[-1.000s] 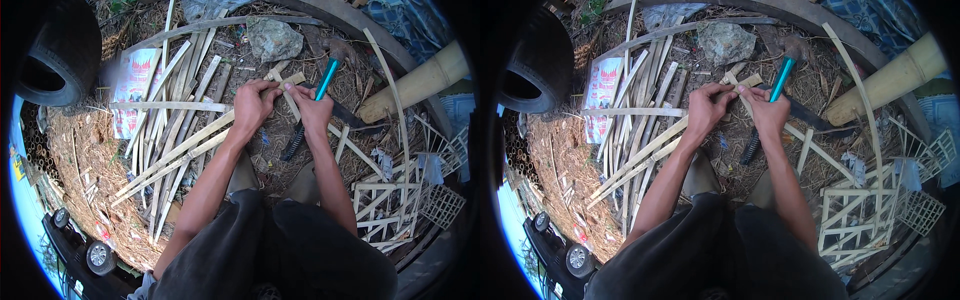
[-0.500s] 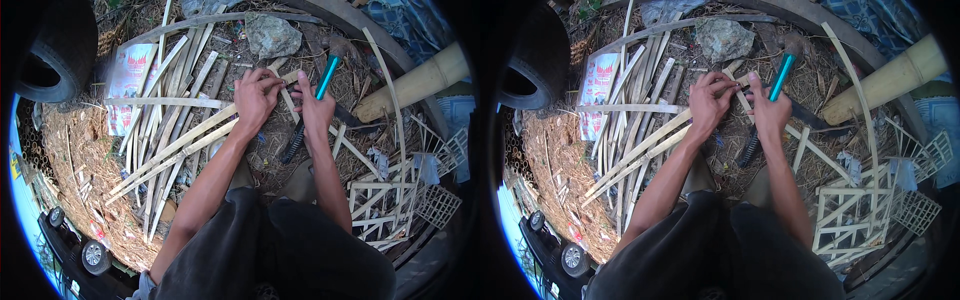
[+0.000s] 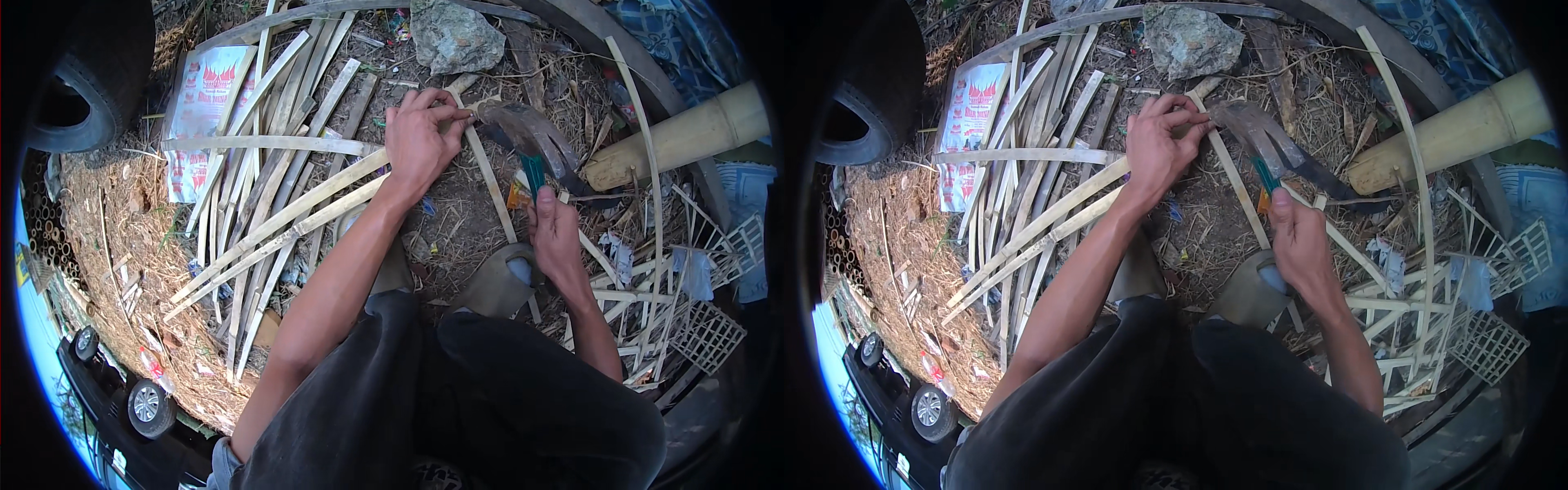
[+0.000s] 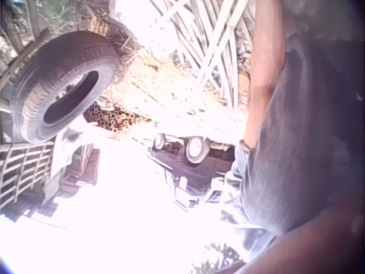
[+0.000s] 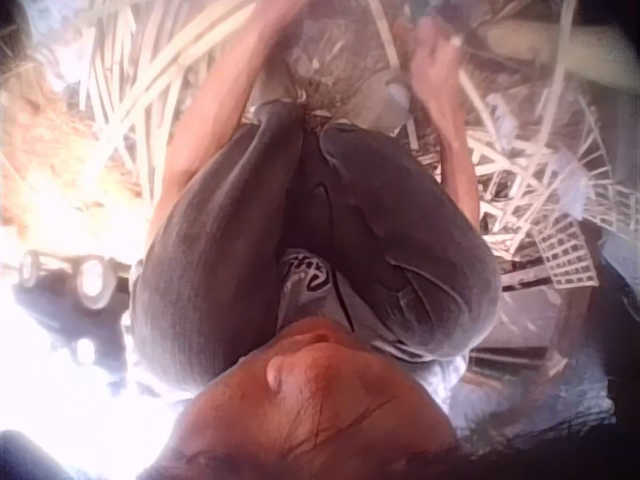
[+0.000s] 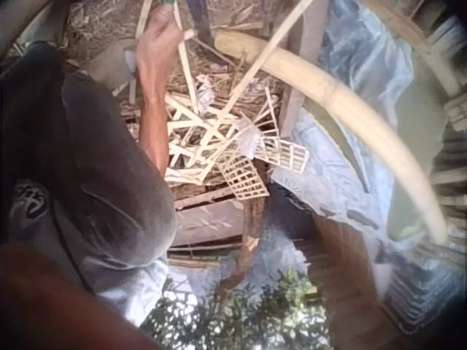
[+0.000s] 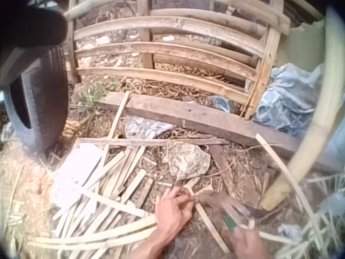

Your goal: The person is assembling a small frame using strips of wood or bamboo and a hammer in an outdoor workspace.

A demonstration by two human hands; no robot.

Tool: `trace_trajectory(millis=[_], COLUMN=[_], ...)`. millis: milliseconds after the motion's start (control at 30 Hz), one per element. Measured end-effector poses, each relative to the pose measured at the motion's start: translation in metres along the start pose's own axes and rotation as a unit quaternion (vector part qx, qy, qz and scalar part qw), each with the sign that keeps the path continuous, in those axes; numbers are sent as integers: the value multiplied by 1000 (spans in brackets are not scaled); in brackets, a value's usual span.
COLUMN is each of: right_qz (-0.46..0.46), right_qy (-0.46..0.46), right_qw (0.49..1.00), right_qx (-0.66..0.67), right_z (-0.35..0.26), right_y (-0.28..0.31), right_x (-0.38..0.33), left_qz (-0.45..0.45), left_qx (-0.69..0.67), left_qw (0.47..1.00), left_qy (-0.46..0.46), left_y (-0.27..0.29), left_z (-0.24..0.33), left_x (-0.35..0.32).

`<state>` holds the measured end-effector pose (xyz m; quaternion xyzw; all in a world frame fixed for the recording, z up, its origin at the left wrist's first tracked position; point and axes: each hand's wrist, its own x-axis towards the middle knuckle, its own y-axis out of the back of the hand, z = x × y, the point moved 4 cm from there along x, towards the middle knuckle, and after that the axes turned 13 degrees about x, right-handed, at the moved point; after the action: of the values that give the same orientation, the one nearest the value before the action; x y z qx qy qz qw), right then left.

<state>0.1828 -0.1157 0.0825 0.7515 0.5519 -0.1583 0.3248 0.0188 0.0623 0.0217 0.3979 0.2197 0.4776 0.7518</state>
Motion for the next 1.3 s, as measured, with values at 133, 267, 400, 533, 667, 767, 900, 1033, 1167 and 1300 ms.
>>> trace_trajectory(millis=[133,267,400,533,667,767,900,1033,1167,1300], right_qz=[11,5,9,16,28,55,48,16,37,32], right_qy=[12,32,76,37,47,35,57,34,-1,-15], right_qw=[1000,998,993,999,992,998,997,996,999,999], right_qx=[-22,61,-89,30,-115,-18,37,-78,-22,-18], right_z=[-7,-7,-18,-10,-24,-24,-23,3,21,8], right_y=[0,-4,-11,-7,-5,0,-6,-12,-8,-9], right_x=[5,-1,6,-4,14,1,5,7,7,7], left_qz=[-18,-14,-14,-11,-29,-93,-79,-88,-143,-211], left_qx=[11,10,33,21,-67,-49,-81,-45,-11,4], left_qw=[1000,1000,999,1000,995,987,989,992,982,959], left_qy=[7,-3,-4,3,61,124,92,83,122,189], left_y=[2,0,1,1,3,5,1,5,5,12], left_z=[-2,-2,-5,-4,-12,-11,-15,-16,-18,-14], left_x=[0,0,1,3,7,7,4,4,1,4])
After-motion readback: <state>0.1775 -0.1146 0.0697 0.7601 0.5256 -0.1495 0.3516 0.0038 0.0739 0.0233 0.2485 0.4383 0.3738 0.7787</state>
